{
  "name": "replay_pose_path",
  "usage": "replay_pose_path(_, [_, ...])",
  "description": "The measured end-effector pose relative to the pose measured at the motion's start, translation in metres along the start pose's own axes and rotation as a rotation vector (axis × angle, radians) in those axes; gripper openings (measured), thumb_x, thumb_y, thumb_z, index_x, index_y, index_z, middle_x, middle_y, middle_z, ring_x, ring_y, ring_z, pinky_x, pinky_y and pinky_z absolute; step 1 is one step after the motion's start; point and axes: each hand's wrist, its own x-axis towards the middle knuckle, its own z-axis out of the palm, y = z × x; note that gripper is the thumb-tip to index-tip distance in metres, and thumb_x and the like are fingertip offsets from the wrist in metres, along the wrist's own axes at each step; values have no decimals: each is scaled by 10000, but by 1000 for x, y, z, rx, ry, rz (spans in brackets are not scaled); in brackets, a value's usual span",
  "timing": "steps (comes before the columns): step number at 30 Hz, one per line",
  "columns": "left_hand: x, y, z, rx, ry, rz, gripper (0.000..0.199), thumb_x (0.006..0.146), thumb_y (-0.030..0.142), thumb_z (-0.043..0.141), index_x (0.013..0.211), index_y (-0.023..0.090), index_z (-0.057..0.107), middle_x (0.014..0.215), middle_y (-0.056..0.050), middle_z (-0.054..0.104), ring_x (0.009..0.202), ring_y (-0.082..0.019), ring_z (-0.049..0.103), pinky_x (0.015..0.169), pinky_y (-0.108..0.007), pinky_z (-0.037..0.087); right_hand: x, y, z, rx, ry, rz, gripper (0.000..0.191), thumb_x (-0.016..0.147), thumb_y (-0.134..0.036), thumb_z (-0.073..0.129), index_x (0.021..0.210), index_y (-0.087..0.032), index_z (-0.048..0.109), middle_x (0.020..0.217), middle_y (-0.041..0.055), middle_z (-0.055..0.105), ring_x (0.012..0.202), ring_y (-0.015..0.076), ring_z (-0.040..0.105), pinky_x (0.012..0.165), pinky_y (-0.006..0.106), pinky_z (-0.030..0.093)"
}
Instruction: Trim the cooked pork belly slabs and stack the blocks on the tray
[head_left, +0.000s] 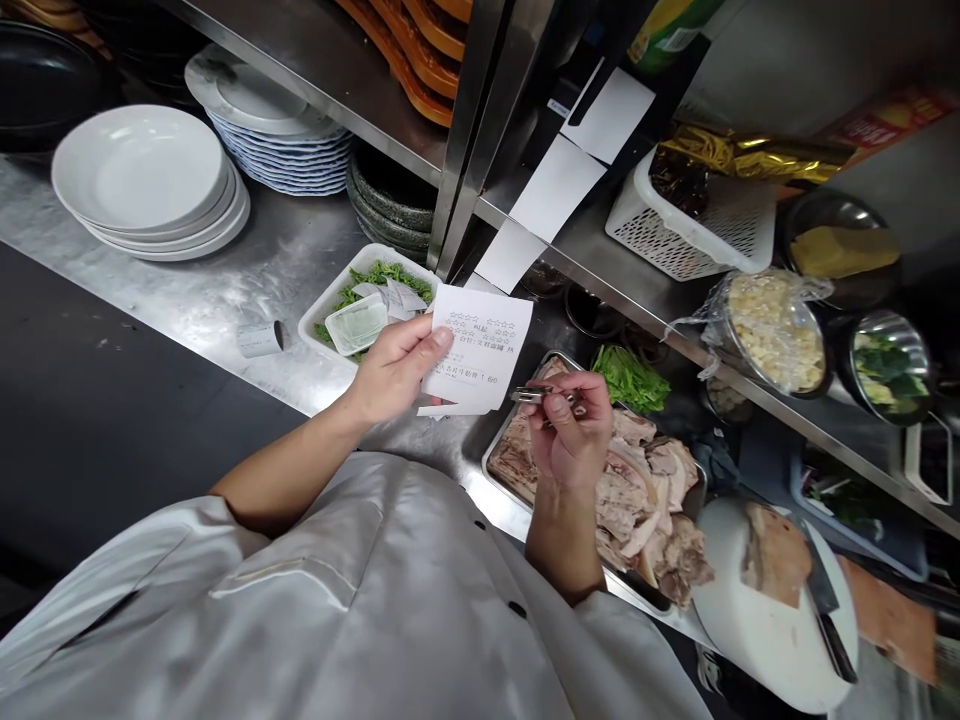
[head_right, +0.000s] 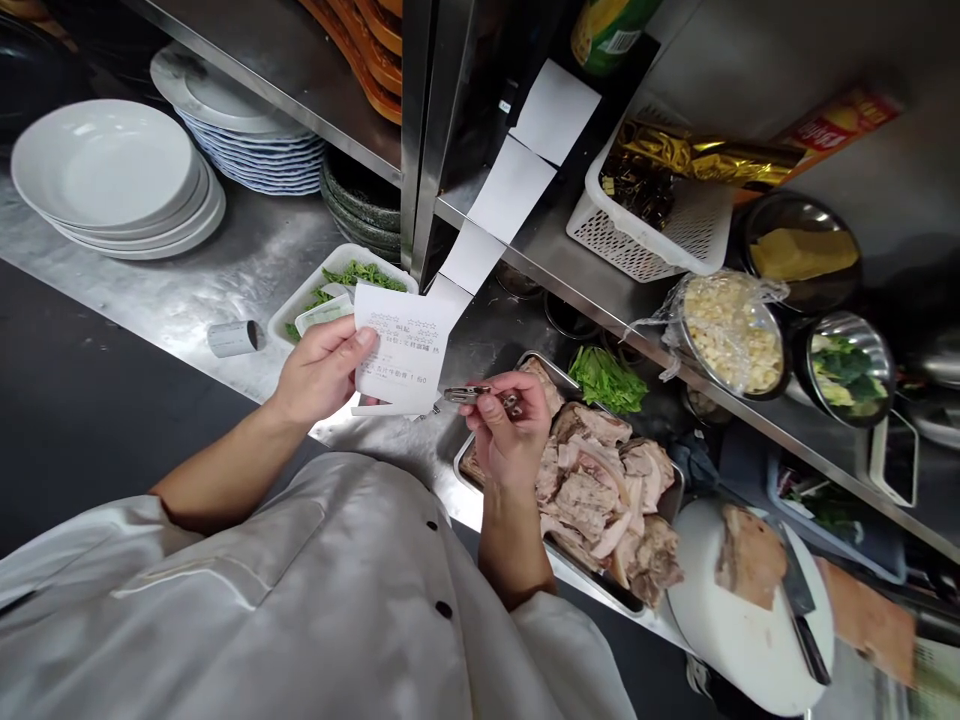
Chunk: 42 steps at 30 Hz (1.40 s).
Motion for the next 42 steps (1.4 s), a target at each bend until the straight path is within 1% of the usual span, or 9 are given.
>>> replay_pose_path(7, [-3,-8,5,147,-52,74,421,983,599,623,1005,185,700,764,-24,711,582,-149,651,506,-253,516,0,1,26,-41,73,-73,340,762,-363,907,857,-242,603,713,-68,650,477,62,541,409,160,378])
replay_pose_path(10, [-1,-37,-2,292,-94,156,581,763,626,845,1107,182,695,950,-64,756,863,-227,726,727,-303,581,4,5,23,-54,80,-25,322,806,-436,858,940,-265,621,751,-65,629,510,58,507,462,174,414])
replay_pose_path(13, [-2,-71,-20,568,-210,104,373,814,533,803,844,173,709,826,-68,747,831,-246,720,771,-341,567,22,21,-4,-48,245,-20,321,833,-467,812,984,-276,602,769,-67,602,537,58,497,479,173,402])
replay_pose_path(17, [-4,-86,-51,538,28,26,378,885,534,717,900,157,727,875,-94,787,783,-238,731,719,-342,577,45,85,-56,-159,522,17,371,815,-523,776,917,-245,553,696,-75,589,508,71,487,457,182,342])
replay_pose_path(21, [1,-64,-67,329,205,72,505,881,646,721,1012,159,725,892,-91,790,775,-223,735,696,-328,597,24,169,-74,-518,389,337,350,841,-509,740,790,-221,548,660,-35,638,512,110,501,502,239,384])
replay_pose_path(26, [0,-35,-52,104,120,-6,491,911,659,690,1059,193,723,781,-53,754,583,-182,684,488,-278,554,-10,217,-59,-626,312,421,356,758,-275,835,709,-264,482,659,-26,611,744,167,613,707,258,467])
replay_pose_path(31, [-12,-12,-32,-35,-25,-109,465,918,634,694,1090,206,756,768,-53,757,561,-207,692,468,-325,588,5,196,-61,-458,330,459,204,749,-220,707,718,-250,508,647,-16,605,742,188,632,730,307,526])
replay_pose_path(36, [-18,0,-22,-97,-99,-141,412,954,604,661,1057,221,770,729,-41,740,532,-202,686,448,-328,588,18,142,-61,-255,228,452,211,799,-392,711,786,-209,605,773,23,709,719,164,686,720,310,574])
replay_pose_path(42, [-17,-3,-18,-70,-114,-143,426,957,621,648,1076,228,763,738,-40,745,544,-205,696,452,-331,601,4,57,-38,-152,-45,371,365,788,-552,838,836,-204,740,762,14,705,519,87,516,452,211,384])
